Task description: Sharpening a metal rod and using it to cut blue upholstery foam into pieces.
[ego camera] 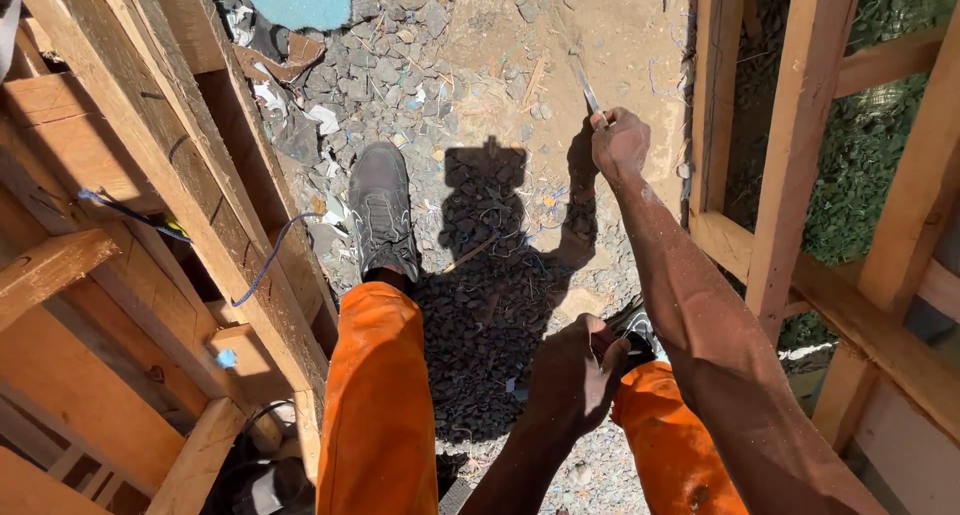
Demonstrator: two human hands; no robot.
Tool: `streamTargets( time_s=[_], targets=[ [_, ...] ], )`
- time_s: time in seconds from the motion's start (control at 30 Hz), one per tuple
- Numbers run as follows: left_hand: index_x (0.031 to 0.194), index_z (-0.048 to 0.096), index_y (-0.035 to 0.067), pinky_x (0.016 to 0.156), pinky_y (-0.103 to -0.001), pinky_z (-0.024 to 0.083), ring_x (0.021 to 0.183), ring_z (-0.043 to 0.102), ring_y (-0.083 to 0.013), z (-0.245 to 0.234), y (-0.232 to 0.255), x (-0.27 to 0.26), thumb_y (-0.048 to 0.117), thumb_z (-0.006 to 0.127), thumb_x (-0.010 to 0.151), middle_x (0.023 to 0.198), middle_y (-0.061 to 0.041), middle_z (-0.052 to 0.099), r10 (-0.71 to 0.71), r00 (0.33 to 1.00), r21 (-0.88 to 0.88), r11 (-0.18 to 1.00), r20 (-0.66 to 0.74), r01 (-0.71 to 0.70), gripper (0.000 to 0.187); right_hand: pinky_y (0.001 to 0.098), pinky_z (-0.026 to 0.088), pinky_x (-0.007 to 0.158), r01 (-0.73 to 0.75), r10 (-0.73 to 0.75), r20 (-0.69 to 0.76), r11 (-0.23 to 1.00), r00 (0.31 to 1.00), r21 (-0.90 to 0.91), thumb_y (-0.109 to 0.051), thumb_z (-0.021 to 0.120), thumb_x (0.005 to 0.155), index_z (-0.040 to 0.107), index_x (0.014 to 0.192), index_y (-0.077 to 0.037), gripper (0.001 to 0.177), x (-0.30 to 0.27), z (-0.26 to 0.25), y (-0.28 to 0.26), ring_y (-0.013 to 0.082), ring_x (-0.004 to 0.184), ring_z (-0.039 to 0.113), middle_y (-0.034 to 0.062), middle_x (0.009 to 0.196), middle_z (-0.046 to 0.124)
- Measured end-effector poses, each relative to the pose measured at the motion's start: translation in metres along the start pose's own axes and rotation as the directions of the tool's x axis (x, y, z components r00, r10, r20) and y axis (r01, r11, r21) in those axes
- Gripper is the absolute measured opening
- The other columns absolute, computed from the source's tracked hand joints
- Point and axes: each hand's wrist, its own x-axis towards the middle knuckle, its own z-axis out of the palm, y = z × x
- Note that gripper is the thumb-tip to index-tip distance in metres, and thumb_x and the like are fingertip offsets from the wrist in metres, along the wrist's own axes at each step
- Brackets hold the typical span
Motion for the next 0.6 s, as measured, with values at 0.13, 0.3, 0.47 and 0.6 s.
streamTargets(
  time_s=[0.13,0.3,0.47,0.6],
  targets=[
    [0.118,0.068,0.006,0.083,-0.034,0.061,0.094,0.079,-0.0217,-0.021,0.03,0.008,0.033,0.065,0.1,0.113,-0.01,0.078,-0.166,0.984,-0.101,0.98,0.062,0.171,0.032,0.0345,0.046,0.047,-0.056,0.057,0.01,0.997,0.998,-0.06,-0.032,0.07,0.097,0.081,0.087,-0.024,0.017,-0.008,0.004,0.059,0.0104,0.062,0.059,-0.0021,0.08,0.074],
    [0.103,0.064,0.009,0.075,-0.043,0.056,0.083,0.073,-0.0277,-0.009,0.003,0.003,0.032,0.061,0.102,0.093,-0.009,0.076,-0.043,0.999,-0.011,0.999,0.015,0.043,0.023,0.0315,0.039,0.046,0.055,-0.054,-0.015,0.995,0.998,0.081,-0.022,0.066,0.094,0.072,0.07,-0.025,0.025,0.038,0.017,-0.067,0.0079,0.056,0.052,-0.0074,0.067,0.067],
    [0.11,0.067,0.01,0.075,-0.042,0.058,0.079,0.075,-0.0262,-0.013,0.018,0.011,0.033,0.07,0.1,0.094,-0.009,0.079,-0.011,1.0,0.052,0.999,-0.005,0.011,0.025,0.0313,0.048,0.045,-0.1,0.1,-0.007,0.994,0.995,-0.031,-0.04,0.084,0.089,0.082,0.078,-0.017,0.026,0.017,0.005,0.041,0.0111,0.059,0.062,-0.0007,0.067,0.071],
    [0.11,0.068,0.01,0.078,-0.038,0.058,0.084,0.076,-0.0229,-0.021,0.025,0.009,0.033,0.067,0.1,0.1,-0.005,0.079,-0.086,0.996,-0.022,0.996,0.035,0.087,0.024,0.0273,0.041,0.04,0.067,-0.067,-0.005,0.996,0.998,0.062,-0.026,0.074,0.096,0.079,0.078,-0.014,0.022,0.018,-0.003,0.032,0.0058,0.053,0.06,-0.0042,0.067,0.071]
  ],
)
